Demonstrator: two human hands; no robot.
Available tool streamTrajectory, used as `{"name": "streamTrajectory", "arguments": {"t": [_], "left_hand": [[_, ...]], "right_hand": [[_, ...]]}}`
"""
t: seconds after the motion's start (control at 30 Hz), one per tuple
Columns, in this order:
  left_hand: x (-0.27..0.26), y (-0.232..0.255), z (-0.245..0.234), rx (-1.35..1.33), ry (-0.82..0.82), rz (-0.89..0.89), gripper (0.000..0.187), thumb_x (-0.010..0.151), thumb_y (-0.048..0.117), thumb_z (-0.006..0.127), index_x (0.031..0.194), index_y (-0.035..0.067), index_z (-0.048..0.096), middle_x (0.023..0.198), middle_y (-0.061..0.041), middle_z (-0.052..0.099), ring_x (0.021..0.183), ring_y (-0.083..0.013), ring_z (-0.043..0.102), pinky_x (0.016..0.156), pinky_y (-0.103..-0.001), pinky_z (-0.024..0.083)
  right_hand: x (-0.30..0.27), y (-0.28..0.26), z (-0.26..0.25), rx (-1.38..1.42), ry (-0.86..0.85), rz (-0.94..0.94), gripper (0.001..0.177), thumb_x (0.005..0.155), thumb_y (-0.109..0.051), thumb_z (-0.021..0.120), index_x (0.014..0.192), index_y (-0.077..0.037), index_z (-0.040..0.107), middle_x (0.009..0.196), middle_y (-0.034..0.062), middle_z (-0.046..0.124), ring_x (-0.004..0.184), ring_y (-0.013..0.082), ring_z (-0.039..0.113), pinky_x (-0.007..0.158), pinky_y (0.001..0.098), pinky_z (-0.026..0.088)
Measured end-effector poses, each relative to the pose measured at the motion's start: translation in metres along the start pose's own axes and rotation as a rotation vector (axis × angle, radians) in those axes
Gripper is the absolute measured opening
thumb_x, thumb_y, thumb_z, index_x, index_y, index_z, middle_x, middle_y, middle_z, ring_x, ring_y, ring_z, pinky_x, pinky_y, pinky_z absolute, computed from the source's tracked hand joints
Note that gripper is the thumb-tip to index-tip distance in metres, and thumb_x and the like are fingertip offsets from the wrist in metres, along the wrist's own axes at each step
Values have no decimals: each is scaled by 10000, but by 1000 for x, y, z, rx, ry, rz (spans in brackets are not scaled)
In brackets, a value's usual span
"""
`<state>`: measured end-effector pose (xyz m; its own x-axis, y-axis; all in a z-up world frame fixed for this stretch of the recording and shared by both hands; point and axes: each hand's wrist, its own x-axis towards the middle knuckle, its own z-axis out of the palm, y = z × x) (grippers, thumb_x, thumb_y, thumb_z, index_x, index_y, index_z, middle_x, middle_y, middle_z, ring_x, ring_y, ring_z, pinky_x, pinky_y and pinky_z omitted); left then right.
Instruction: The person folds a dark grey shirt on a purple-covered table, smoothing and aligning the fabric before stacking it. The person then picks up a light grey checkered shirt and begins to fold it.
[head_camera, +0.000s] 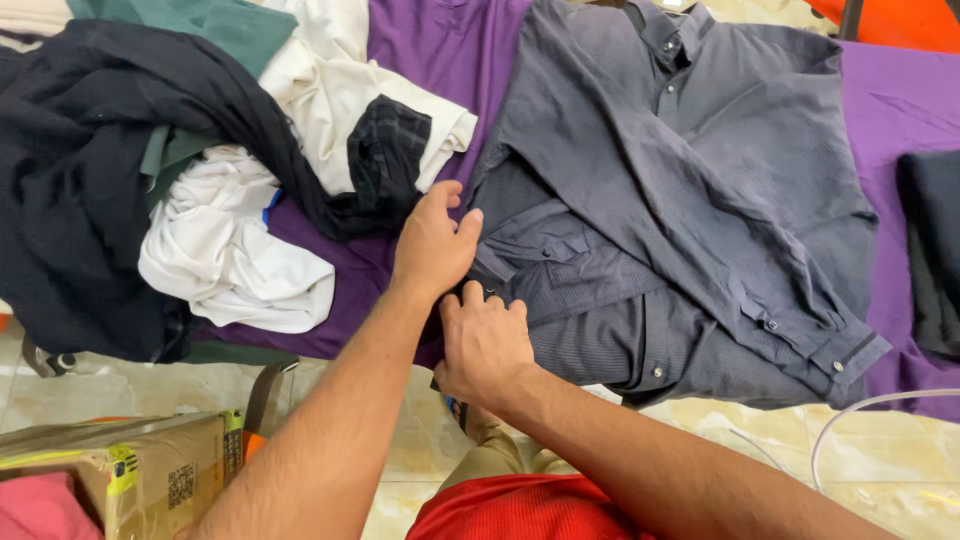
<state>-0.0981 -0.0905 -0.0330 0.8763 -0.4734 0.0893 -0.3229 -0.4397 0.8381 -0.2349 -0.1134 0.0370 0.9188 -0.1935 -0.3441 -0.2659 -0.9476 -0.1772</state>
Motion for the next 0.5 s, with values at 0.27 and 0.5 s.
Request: {"name": "streamTrajectory", "arguments": {"t": [0.27,0.5], "left_hand": [[91,17,25,82,-126,-124,659,902,399,683,1403,18,489,1233,-160,704,1155,-313,668,991,-421,483],[134,42,43,56,-189,-166,666,870,366,764,1356,-28,536,1342,-214,613,1246,-323,601,1027,-406,476]], "right_hand": [[-6,24,8,471,163,85,196,688,-193,697,822,-50,694,912,163,662,868,354,644,782,482,462],[6,57,11,1021,207,462,142,747,-52,535,769,-11,669,727,182,691,722,341,677,678,424,521]]}}
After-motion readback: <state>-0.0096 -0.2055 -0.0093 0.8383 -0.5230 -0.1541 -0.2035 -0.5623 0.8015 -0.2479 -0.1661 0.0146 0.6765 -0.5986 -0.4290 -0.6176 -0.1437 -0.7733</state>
